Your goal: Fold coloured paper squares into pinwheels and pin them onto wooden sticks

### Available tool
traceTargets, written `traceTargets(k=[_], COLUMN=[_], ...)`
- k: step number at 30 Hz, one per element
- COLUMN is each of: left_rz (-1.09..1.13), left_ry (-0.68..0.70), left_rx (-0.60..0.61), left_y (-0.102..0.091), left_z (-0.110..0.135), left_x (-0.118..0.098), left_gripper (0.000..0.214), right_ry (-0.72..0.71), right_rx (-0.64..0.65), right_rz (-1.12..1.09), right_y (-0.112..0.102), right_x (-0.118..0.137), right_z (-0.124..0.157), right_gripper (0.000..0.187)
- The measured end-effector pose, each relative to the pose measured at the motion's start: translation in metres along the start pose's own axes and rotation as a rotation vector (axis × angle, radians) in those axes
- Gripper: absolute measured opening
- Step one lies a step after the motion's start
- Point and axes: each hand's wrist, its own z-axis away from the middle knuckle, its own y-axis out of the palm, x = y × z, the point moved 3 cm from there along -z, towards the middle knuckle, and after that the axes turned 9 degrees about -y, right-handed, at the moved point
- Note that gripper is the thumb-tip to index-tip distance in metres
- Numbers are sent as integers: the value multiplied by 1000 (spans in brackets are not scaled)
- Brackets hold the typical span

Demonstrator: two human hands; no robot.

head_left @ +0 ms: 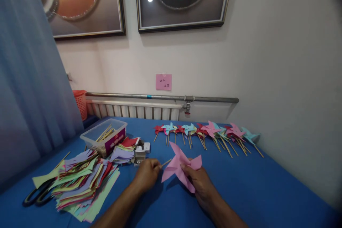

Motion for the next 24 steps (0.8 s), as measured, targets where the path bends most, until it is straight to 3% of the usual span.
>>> traceTargets(k=[2, 5, 16, 24], left_rz=[121, 223, 312, 328], left_ry=[-41, -107, -118, -161], left_rx=[170, 253, 235, 244], left_y=[14, 25, 26, 32], left_z=[2, 5, 6, 11], left_x=[1, 1, 0, -6], left_gripper=[19, 21, 16, 28], right_ry=[-2, -15, -13, -55], right_rx=[22, 46, 89, 92], right_rz=[1, 46, 62, 120], right_y=[2, 2, 6, 6], right_x=[-1, -1, 1, -4], right_z=[1, 0, -1, -2], right_gripper=[36, 36, 32, 26])
